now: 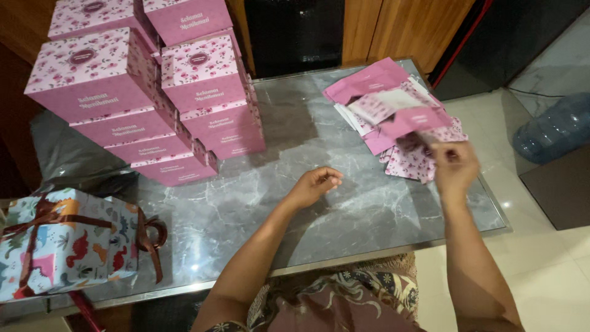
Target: The person assembles flat pink floral-patterned cardboard boxes by folding the sides and tucking the flaps to form small gift boxes. They repeatedly pick up flat pieces, fold them into cubes, and stack the completed boxes on a glass table.
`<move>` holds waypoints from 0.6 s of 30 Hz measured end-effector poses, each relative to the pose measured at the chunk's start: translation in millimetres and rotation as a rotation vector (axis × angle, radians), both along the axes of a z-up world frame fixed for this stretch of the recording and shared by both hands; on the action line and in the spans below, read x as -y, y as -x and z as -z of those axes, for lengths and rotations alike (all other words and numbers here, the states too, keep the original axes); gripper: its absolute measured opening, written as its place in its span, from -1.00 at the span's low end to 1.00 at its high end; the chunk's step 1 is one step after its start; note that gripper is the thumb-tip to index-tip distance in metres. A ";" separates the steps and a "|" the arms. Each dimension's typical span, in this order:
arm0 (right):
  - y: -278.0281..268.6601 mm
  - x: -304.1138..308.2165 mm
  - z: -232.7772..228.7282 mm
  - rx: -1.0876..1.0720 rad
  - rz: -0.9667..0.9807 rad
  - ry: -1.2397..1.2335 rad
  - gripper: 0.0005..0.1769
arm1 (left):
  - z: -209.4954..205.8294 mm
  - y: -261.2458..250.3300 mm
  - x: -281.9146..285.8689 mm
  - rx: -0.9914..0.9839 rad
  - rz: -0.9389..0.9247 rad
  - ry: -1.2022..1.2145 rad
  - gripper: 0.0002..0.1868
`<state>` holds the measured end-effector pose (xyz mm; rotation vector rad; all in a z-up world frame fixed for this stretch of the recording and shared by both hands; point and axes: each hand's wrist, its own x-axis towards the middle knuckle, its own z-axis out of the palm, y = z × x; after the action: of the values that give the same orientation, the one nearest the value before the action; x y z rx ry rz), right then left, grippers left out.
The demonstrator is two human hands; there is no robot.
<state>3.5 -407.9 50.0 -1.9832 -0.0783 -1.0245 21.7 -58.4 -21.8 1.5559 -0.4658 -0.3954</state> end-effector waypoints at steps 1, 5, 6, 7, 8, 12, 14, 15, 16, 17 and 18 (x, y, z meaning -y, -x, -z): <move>0.9 3.7 -6.1 0.057 0.025 -0.054 -0.87 | 0.1 -0.4 -0.4 0.013 0.005 0.005 -0.69; 8.1 14.8 -32.6 0.185 0.031 -0.326 -0.84 | 5.5 4.6 -2.9 0.096 -0.021 -0.004 -0.69; 8.3 15.7 -39.4 0.227 -0.103 -0.514 -0.84 | 7.9 6.2 -3.9 0.127 -0.038 -0.013 -0.68; 9.4 14.6 -44.8 0.269 -0.238 -0.702 -0.84 | 10.5 7.0 -6.3 0.134 -0.080 -0.022 -0.64; 12.5 10.9 -47.7 0.204 -0.272 -0.857 -0.86 | 13.3 7.9 -9.5 0.141 -0.120 -0.032 -0.59; 20.1 -27.2 -36.6 -0.117 -0.387 -1.271 -0.76 | 17.3 13.1 -26.2 0.097 -0.291 0.168 -0.37; 27.9 -56.4 -9.6 -0.407 -0.277 -1.474 -0.69 | 9.6 24.0 -37.6 -0.073 -0.352 0.309 -0.28; 33.4 -69.6 9.0 -0.387 -0.272 -1.433 -0.79 | 4.5 30.1 -41.4 -0.158 -0.383 0.380 -0.23; 40.8 -83.6 31.9 -0.367 -0.264 -1.393 -0.88 | 0.8 37.4 -39.9 -0.071 -0.386 0.418 -0.22; 52.6 -92.5 54.9 -0.364 -0.282 -1.318 -0.91 | -1.0 46.3 -35.7 0.016 -0.388 0.456 -0.20; 61.1 -99.8 75.6 -0.359 -0.302 -1.243 -0.89 | -2.0 53.5 -31.3 0.105 -0.391 0.493 -0.18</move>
<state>-57.6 -308.2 -25.5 -0.9199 0.3646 -0.3101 -31.7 -27.1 -19.8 1.1510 -0.2983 0.1022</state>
